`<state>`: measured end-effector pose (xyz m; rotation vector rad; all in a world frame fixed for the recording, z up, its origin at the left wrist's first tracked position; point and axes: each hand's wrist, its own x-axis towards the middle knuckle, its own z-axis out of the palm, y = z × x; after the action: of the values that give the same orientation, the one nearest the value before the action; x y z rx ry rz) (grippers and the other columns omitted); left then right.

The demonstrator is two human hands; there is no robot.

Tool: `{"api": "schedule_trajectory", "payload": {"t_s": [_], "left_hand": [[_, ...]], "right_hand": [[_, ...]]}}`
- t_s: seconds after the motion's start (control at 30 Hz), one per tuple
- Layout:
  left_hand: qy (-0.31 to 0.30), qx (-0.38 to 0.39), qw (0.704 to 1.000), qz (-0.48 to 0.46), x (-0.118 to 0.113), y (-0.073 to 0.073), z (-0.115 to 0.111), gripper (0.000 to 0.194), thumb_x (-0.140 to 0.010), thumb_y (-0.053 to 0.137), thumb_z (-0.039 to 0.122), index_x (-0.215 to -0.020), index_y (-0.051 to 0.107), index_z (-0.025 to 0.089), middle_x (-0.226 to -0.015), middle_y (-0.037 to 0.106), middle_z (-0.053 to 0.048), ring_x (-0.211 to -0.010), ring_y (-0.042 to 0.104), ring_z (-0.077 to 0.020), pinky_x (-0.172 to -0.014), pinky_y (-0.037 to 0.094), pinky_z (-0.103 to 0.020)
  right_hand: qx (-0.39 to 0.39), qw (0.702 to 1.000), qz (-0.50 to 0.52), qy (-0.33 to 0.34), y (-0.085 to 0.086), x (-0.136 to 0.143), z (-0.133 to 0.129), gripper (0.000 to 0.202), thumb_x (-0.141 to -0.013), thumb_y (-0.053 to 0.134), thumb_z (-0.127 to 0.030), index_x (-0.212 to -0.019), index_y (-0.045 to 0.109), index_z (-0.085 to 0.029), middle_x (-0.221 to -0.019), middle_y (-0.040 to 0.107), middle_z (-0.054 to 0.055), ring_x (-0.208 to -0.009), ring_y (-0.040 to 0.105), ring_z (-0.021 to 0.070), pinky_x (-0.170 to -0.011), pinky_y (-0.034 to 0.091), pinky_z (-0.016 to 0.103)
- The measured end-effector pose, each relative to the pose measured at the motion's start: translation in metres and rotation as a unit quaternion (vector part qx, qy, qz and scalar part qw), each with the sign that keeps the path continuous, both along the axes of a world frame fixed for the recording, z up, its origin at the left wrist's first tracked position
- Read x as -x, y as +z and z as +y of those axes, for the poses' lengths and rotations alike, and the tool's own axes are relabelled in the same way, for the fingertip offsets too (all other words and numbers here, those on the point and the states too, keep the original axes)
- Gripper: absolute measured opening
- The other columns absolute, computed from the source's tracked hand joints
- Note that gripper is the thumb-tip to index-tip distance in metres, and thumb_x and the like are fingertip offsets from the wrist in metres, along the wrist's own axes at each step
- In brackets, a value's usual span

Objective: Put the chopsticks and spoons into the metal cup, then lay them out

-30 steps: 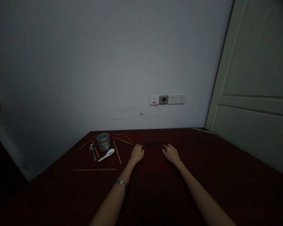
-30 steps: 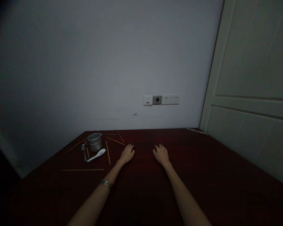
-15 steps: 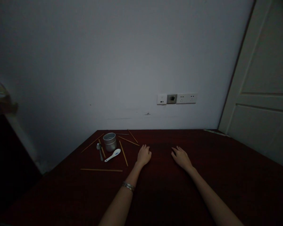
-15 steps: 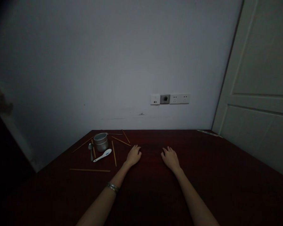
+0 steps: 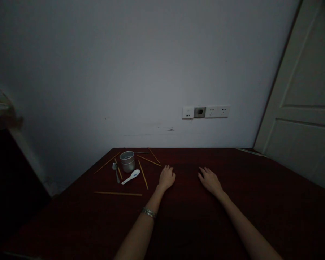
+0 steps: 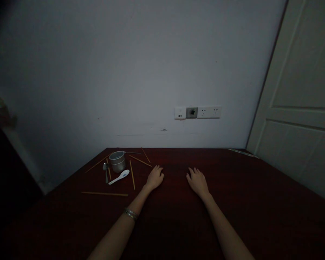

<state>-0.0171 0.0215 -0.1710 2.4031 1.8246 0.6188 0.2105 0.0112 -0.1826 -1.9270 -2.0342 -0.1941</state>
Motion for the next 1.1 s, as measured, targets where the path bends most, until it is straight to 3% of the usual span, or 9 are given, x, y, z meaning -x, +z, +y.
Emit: {"api": "schedule_trajectory", "payload": {"t_s": [0.63, 1.1], "left_hand": [[0.018, 0.017, 1.000, -0.003, -0.0013, 0.0085, -0.0082, 0.042, -0.081, 0.034, 0.023, -0.117, 0.050, 0.012, -0.132, 0.042, -0.010, -0.126, 0.030, -0.0184, -0.104, 0.022, -0.028], [0.007, 0.020, 1.000, 0.005, -0.0012, 0.0051, -0.0038, 0.043, -0.080, 0.033, 0.024, -0.117, 0.049, 0.009, -0.131, 0.042, -0.012, -0.125, 0.031, -0.0210, -0.105, 0.021, -0.030]], "right_hand": [[0.016, 1.000, -0.001, -0.010, -0.0009, 0.0022, -0.0008, 0.047, -0.084, 0.035, -0.034, -0.122, 0.051, -0.011, -0.129, 0.045, 0.018, -0.122, 0.037, 0.0279, -0.097, 0.029, 0.038], [0.007, 1.000, -0.013, -0.012, -0.0063, 0.0013, 0.0022, 0.046, -0.084, 0.035, -0.033, -0.121, 0.051, -0.011, -0.128, 0.046, 0.018, -0.122, 0.038, 0.0268, -0.098, 0.028, 0.037]]}}
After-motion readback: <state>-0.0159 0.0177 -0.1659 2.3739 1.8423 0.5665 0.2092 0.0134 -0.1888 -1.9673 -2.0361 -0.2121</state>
